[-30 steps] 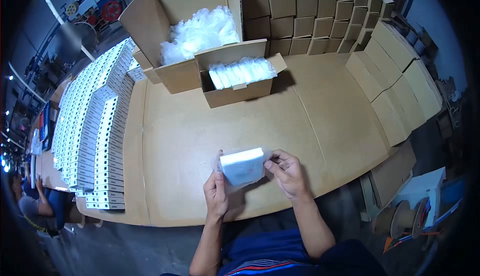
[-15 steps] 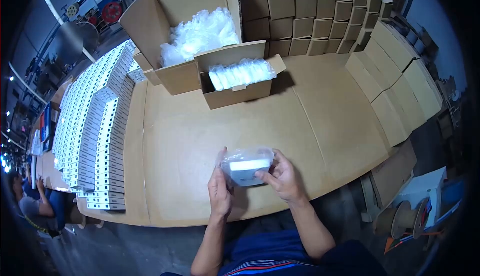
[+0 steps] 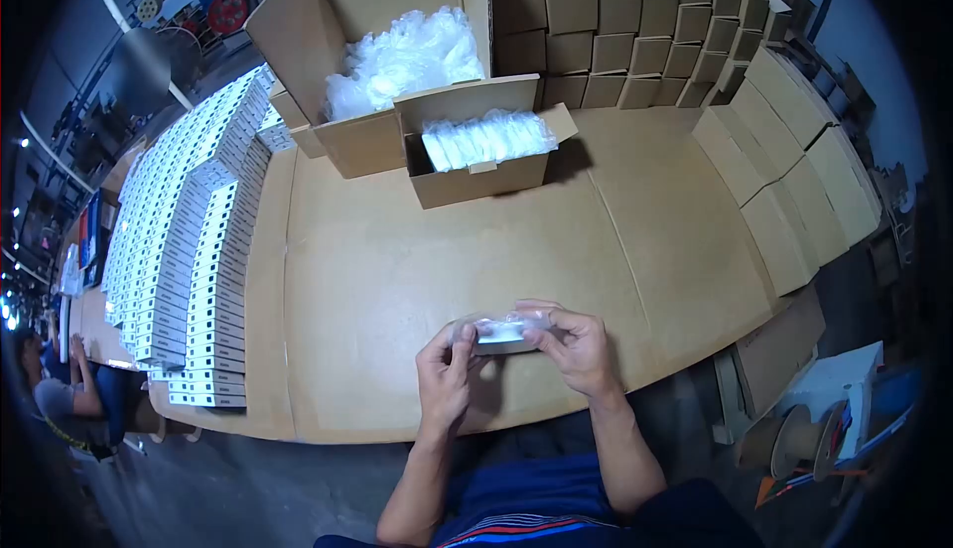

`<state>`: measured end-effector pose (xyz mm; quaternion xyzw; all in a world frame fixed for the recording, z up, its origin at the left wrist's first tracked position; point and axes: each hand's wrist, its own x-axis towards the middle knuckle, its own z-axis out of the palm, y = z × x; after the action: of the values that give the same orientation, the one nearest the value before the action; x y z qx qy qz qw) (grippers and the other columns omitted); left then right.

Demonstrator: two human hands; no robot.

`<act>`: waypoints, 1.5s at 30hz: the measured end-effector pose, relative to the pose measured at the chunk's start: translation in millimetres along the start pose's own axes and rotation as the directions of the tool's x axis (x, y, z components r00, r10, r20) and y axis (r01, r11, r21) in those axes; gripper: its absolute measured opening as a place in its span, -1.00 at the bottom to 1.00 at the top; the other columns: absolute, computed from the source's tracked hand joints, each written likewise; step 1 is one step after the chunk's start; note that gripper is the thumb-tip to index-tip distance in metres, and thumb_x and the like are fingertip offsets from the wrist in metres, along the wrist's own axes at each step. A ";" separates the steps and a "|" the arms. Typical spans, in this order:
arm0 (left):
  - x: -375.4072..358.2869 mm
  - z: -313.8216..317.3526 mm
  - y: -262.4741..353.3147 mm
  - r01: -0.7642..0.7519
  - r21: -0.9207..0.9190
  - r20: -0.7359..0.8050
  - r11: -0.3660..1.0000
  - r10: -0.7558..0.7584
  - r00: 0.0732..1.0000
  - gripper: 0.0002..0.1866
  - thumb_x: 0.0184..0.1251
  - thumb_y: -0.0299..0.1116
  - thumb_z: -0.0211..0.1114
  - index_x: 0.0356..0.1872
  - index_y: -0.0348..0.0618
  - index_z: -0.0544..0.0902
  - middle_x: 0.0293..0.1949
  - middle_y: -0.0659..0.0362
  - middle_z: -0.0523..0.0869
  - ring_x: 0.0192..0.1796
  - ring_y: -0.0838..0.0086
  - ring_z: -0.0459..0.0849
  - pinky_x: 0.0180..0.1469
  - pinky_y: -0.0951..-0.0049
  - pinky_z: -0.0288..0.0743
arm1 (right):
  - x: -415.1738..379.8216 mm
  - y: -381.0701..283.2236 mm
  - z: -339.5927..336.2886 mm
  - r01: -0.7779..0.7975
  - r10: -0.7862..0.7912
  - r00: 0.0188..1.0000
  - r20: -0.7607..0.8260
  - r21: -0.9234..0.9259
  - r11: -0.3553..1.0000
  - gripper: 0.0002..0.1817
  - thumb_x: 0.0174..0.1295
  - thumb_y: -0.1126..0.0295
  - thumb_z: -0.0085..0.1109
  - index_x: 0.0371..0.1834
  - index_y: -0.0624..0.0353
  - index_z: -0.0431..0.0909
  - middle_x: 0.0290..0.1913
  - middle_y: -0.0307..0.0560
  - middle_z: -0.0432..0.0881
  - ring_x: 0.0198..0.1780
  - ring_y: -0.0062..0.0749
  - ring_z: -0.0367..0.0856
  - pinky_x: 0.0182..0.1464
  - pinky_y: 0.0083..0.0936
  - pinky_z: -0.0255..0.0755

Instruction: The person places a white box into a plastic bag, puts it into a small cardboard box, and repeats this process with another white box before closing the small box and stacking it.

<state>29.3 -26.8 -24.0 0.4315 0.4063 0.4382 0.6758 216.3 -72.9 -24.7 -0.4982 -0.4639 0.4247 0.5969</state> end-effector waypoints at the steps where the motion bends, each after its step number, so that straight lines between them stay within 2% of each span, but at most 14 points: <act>1: 0.5 1.8 1.2 -0.001 -0.014 -0.020 1.000 0.001 1.000 -0.65 0.70 -0.21 0.14 0.06 -0.34 0.69 -0.05 0.09 0.74 -0.04 0.39 0.78 0.04 0.24 0.82 | -0.4 -4.3 5.5 -0.056 0.068 0.994 -0.090 0.131 0.990 -0.78 0.35 0.55 0.38 0.03 0.30 0.73 0.10 0.10 0.76 0.15 -0.36 0.71 0.24 -0.46 0.55; 2: 1.3 3.7 3.3 -0.003 -0.029 -0.043 1.000 0.001 0.999 -0.65 0.69 -0.21 0.14 0.05 -0.33 0.69 -0.06 0.10 0.74 -0.06 0.40 0.78 0.03 0.24 0.83 | -1.1 -8.5 9.9 -0.101 0.148 0.975 -0.167 0.264 0.959 -0.79 0.33 0.54 0.39 0.00 0.27 0.75 0.11 0.11 0.76 0.16 -0.33 0.71 0.26 -0.43 0.54; 5: 5.8 4.9 6.4 -0.002 -0.103 -0.109 0.995 -0.009 0.994 -0.65 0.67 -0.18 0.20 0.03 -0.31 0.74 -0.08 0.15 0.77 -0.10 0.55 0.74 -0.03 0.47 0.72 | 3.0 -18.0 13.9 0.235 -0.168 0.963 -0.209 0.359 0.903 -0.82 0.29 0.60 0.39 -0.05 0.27 0.77 0.22 0.19 0.68 0.25 -0.26 0.66 0.28 -0.39 0.52; 6: 6.0 6.1 10.6 -0.001 -0.104 -0.123 0.995 -0.011 0.992 -0.65 0.67 -0.17 0.20 0.02 -0.31 0.73 -0.09 0.15 0.77 -0.10 0.55 0.74 -0.04 0.47 0.72 | 3.8 -15.9 2.1 0.251 -0.247 0.968 -0.048 0.093 0.964 -0.77 0.23 0.62 0.42 -0.04 0.27 0.79 0.27 0.19 0.64 0.28 -0.24 0.62 0.28 -0.40 0.51; 9: 7.4 2.4 2.9 -0.014 -0.051 -0.109 0.999 0.008 0.994 -0.65 0.68 -0.17 0.17 0.00 -0.30 0.71 -0.12 0.14 0.76 -0.10 0.51 0.76 -0.08 0.41 0.77 | 3.2 -11.2 1.1 0.226 -0.207 0.965 0.163 -0.109 0.968 -0.70 0.17 0.62 0.47 -0.01 0.21 0.80 0.20 0.09 0.68 0.17 -0.32 0.66 0.15 -0.47 0.57; 10: 7.0 2.6 -0.4 -0.023 -0.029 -0.102 0.999 0.020 0.995 -0.66 0.70 -0.18 0.14 -0.02 -0.30 0.69 -0.12 0.14 0.74 -0.10 0.48 0.77 -0.09 0.36 0.81 | 1.2 -15.2 3.7 0.038 -0.018 0.987 0.157 -0.123 0.992 -0.71 0.15 0.64 0.48 -0.03 0.26 0.80 0.19 0.08 0.71 0.20 -0.20 0.69 0.24 -0.43 0.53; 14: 9.2 4.8 0.0 -0.063 -0.101 -0.107 0.993 0.052 0.993 -0.66 0.74 -0.18 0.03 -0.09 -0.28 0.59 -0.16 0.12 0.71 -0.11 0.44 0.78 -0.07 0.28 0.85 | 6.4 -19.9 8.6 0.072 -0.038 0.993 0.112 -0.320 0.945 -0.65 0.10 0.63 0.52 0.00 0.29 0.78 0.03 0.03 0.82 0.05 -0.31 0.77 0.17 -0.44 0.58; 23: 8.2 -6.7 -13.6 -0.032 -0.131 -0.066 0.991 0.024 0.998 -0.74 0.77 -0.21 -0.04 -0.10 -0.21 0.43 -0.12 0.03 0.67 -0.12 0.38 0.77 -0.05 0.18 0.83 | 8.2 -5.8 -2.9 0.055 -0.016 0.990 0.141 -0.280 0.959 -0.63 0.07 0.63 0.54 -0.01 0.33 0.74 0.06 0.05 0.80 0.19 -0.26 0.72 0.29 -0.42 0.53; 26: 8.1 -15.6 -9.3 -0.009 -0.138 -0.083 0.990 -0.002 0.997 -0.79 0.70 -0.28 0.11 0.04 -0.24 0.45 -0.09 0.08 0.65 0.02 0.36 0.72 0.10 0.37 0.67 | 7.4 -5.1 -1.7 -0.029 0.041 0.996 0.084 -0.132 0.991 -0.63 0.05 0.64 0.54 -0.02 0.33 0.74 0.09 0.05 0.79 0.29 -0.17 0.67 0.35 -0.32 0.50; 27: 8.1 -9.2 -0.4 -0.202 0.062 -0.130 0.977 0.208 0.969 -0.76 0.64 -0.31 0.18 0.11 -0.24 0.45 -0.06 0.05 0.67 0.08 0.32 0.71 0.18 0.34 0.62 | 9.9 -4.5 -2.4 0.031 -0.016 0.995 0.094 -0.159 0.987 -0.64 0.05 0.64 0.54 -0.03 0.32 0.75 0.11 0.05 0.79 0.31 -0.13 0.65 0.37 -0.28 0.48; 30: 6.1 1.1 23.9 -0.586 0.597 0.043 0.548 0.708 0.705 -0.42 0.32 -0.43 0.47 0.33 -0.18 0.48 0.06 -0.04 0.74 0.34 0.18 0.61 0.47 0.09 0.36 | 17.4 -5.1 -4.9 0.175 -0.149 0.982 0.118 -0.258 0.950 -0.64 0.02 0.61 0.55 -0.05 0.27 0.77 0.14 0.01 0.78 0.37 -0.04 0.60 0.41 -0.20 0.46; 33: 4.4 -5.4 36.7 -0.693 0.716 0.523 0.081 0.595 0.610 -0.42 0.21 -0.53 0.51 0.28 -0.13 0.54 0.09 0.04 0.76 0.29 0.16 0.66 0.56 -0.07 0.22 | 22.6 -16.2 -2.2 0.256 -0.213 0.965 0.156 -0.367 0.894 -0.63 -0.01 0.56 0.57 -0.06 0.18 0.80 0.17 -0.05 0.77 0.41 0.01 0.57 0.40 -0.18 0.48; 38: 15.1 -18.4 20.7 -0.675 0.498 0.378 0.545 0.564 0.734 -0.59 0.20 -0.57 0.51 0.08 -0.15 0.65 -0.01 0.10 0.81 0.14 0.21 0.76 0.53 -0.14 0.27 | 26.4 -14.8 -5.9 0.255 -0.196 0.956 0.219 -0.285 0.924 -0.62 -0.02 0.54 0.59 -0.06 0.18 0.80 0.25 0.01 0.71 0.50 -0.02 0.45 0.46 -0.17 0.40; 45: 23.8 -31.8 9.4 -0.612 0.346 0.340 0.711 0.513 0.788 -0.55 0.24 -0.59 0.49 0.12 -0.12 0.54 -0.07 0.07 0.82 0.19 0.25 0.74 0.61 -0.21 0.06 | 30.5 -37.3 7.3 0.212 -0.204 0.977 0.057 -0.281 0.936 -0.63 -0.02 0.56 0.60 -0.09 0.24 0.76 0.17 0.04 0.72 0.36 -0.14 0.58 0.33 -0.28 0.49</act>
<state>4.3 5.1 -28.6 0.7210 0.2655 0.4706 0.4338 217.3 -47.2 16.7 -0.5215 -0.5784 0.2943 0.5540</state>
